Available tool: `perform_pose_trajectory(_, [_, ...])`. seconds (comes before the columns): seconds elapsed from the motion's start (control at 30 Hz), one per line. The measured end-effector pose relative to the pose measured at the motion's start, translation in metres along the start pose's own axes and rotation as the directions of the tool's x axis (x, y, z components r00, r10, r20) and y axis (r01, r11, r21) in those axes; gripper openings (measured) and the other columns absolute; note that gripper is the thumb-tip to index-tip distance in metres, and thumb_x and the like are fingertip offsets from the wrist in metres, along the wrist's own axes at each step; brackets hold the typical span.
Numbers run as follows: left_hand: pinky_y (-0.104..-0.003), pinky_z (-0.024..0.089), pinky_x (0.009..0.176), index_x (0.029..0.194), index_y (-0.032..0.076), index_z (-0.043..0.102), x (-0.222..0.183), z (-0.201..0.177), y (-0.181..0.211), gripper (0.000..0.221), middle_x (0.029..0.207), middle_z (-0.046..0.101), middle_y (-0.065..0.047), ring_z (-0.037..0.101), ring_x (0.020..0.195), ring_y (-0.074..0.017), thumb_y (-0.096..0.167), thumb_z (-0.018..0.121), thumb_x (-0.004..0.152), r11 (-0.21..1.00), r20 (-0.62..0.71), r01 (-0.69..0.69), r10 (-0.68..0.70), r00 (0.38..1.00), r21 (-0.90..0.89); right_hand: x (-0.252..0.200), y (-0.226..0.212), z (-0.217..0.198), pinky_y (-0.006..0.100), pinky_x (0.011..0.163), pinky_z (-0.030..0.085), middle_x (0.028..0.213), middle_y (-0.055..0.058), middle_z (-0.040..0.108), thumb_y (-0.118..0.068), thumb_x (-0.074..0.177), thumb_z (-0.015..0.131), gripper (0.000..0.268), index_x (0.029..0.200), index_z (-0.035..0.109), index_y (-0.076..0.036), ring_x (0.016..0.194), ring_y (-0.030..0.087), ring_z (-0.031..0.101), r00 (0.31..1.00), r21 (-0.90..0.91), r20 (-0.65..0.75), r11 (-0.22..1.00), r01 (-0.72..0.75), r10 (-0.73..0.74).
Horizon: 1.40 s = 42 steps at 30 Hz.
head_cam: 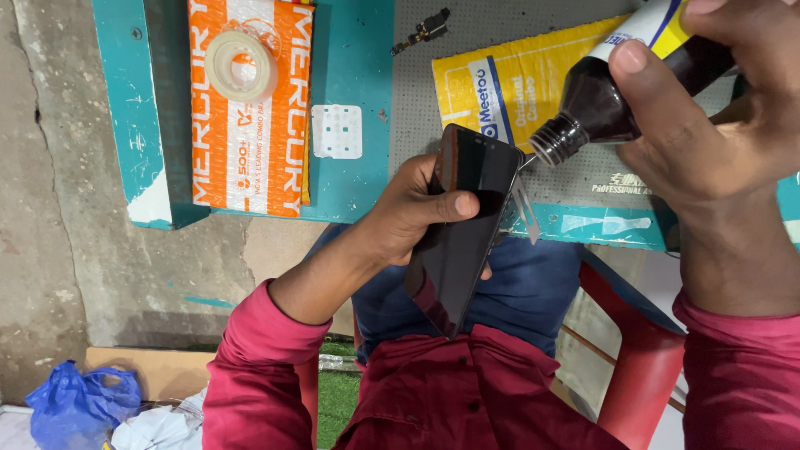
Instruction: The person uses a metal pick to pry the edges of a black smartphone, then applies liquid from a bottle to the screen and wipes it with a screen protector package. The person then opens the phone to reveal the internal components and continues to wipe the screen and edges.
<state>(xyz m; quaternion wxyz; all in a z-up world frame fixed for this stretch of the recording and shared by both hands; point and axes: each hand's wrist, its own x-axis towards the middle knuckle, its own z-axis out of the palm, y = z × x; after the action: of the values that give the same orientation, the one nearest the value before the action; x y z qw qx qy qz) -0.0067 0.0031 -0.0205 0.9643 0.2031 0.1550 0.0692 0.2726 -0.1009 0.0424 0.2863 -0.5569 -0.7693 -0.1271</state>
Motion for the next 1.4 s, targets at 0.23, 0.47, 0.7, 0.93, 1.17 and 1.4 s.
perform_pose_trajectory(0.23, [-0.053, 0.069, 0.075, 0.127, -0.007, 0.059, 0.001, 0.008, 0.001, 0.042, 0.104, 0.068, -0.014, 0.073, 0.087, -0.0250, 0.015, 0.078, 0.097, 1.000, -0.031, -0.010, 0.010, 0.999, 0.011, -0.004, 0.001, 0.000, 0.043, 0.089, 0.054, 0.136, 0.026, 0.052, 0.011, 0.092, 0.078, 0.058, 0.146, 0.063, -0.003, 0.119, 0.039, 0.062, 1.000, -0.024, -0.003, 0.999, 0.029, -0.029])
perform_pose_trajectory(0.47, [-0.027, 0.055, 0.099, 0.134, -0.003, 0.064, 0.006, 0.018, -0.010, 0.035, 0.122, 0.070, -0.007, 0.065, 0.109, -0.0122, 0.015, 0.073, 0.105, 0.886, -0.124, -0.295, 0.358, 0.925, 0.359, -0.005, -0.006, 0.000, 0.042, 0.097, 0.059, 0.137, 0.023, 0.055, 0.010, 0.091, 0.082, 0.055, 0.142, 0.065, -0.004, 0.121, 0.037, 0.065, 0.998, -0.106, 0.021, 0.993, -0.050, 0.053])
perform_pose_trajectory(0.7, [-0.024, 0.053, 0.091, 0.130, -0.001, 0.065, 0.003, 0.016, -0.016, 0.033, 0.115, 0.070, -0.004, 0.063, 0.102, -0.0083, 0.021, 0.071, 0.106, 0.823, -0.155, -0.263, 0.386, 0.909, 0.504, -0.003, 0.005, 0.004, 0.039, 0.089, 0.055, 0.137, 0.023, 0.058, 0.013, 0.092, 0.077, 0.050, 0.140, 0.067, -0.001, 0.116, 0.034, 0.066, 0.998, -0.089, 0.060, 0.996, 0.002, 0.004])
perform_pose_trajectory(0.93, [-0.023, 0.054, 0.088, 0.126, -0.001, 0.066, 0.005, 0.018, -0.015, 0.031, 0.112, 0.072, -0.003, 0.065, 0.099, -0.0079, 0.021, 0.071, 0.104, 0.854, -0.182, -0.267, 0.379, 0.907, 0.446, -0.007, 0.012, 0.006, 0.039, 0.094, 0.055, 0.138, 0.020, 0.056, 0.019, 0.091, 0.073, 0.056, 0.141, 0.066, -0.003, 0.121, 0.034, 0.064, 0.995, -0.167, 0.068, 0.983, 0.077, -0.067])
perform_pose_trajectory(1.17, [-0.022, 0.053, 0.086, 0.126, -0.001, 0.066, 0.003, 0.016, -0.015, 0.032, 0.110, 0.071, -0.001, 0.063, 0.098, -0.0065, 0.023, 0.072, 0.105, 0.828, -0.165, -0.275, 0.397, 0.903, 0.489, -0.017, 0.016, 0.007, 0.038, 0.093, 0.055, 0.141, 0.019, 0.056, 0.024, 0.088, 0.076, 0.061, 0.143, 0.068, -0.002, 0.124, 0.033, 0.064, 0.993, -0.108, 0.116, 0.994, 0.011, 0.002])
perform_pose_trajectory(1.4, [-0.022, 0.050, 0.078, 0.122, 0.000, 0.066, 0.005, 0.013, -0.018, 0.031, 0.100, 0.068, 0.000, 0.060, 0.088, -0.0063, 0.024, 0.073, 0.104, 0.826, -0.188, -0.248, 0.386, 0.903, 0.506, -0.023, 0.022, 0.009, 0.036, 0.091, 0.053, 0.139, 0.019, 0.055, 0.025, 0.087, 0.075, 0.063, 0.144, 0.069, -0.002, 0.123, 0.032, 0.062, 0.993, -0.118, 0.109, 0.991, 0.067, -0.054])
